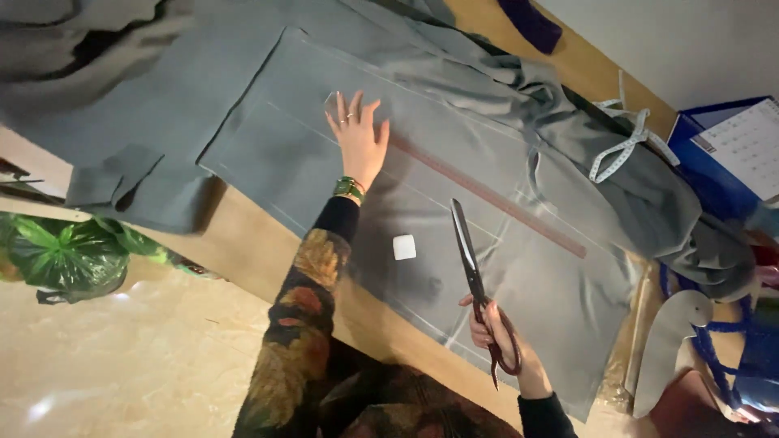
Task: Cutting grey fabric with large tailor scissors along pre-marked lines on a cutting table.
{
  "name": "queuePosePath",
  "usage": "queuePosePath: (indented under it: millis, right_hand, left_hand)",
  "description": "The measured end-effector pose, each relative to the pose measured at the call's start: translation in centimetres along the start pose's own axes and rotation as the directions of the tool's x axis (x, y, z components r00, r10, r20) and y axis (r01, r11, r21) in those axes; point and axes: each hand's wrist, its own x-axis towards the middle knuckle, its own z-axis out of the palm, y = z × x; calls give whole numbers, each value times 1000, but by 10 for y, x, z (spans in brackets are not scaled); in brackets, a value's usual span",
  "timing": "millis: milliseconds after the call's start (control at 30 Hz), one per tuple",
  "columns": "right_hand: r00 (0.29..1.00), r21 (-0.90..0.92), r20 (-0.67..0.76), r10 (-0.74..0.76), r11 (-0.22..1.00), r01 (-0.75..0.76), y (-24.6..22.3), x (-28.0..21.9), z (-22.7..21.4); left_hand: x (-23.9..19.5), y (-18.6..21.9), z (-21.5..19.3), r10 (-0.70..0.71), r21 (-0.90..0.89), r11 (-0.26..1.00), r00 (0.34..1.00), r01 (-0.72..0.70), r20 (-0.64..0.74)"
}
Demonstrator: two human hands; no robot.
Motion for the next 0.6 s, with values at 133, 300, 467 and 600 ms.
queuePosePath:
  millis: [133,300,467,600]
  right_hand:
    - [995,-134,56,-83,987,90,2,5,19]
    - [995,-193,-20,-101,976,95,-19,43,86]
    - [993,-282,-35,-113,954,99,-36,141,175]
    - [997,-211,-74,-21,978,5,-116,225,287]
  left_hand:
    - [17,-45,-37,72,133,988,996,-79,60]
    - [60,-145,-79,127,285,948,989,-142,70]
    - [102,-249,-98,126,402,886,955,-230,268]
    - [126,-292,-89,272,265,901,923,-343,270]
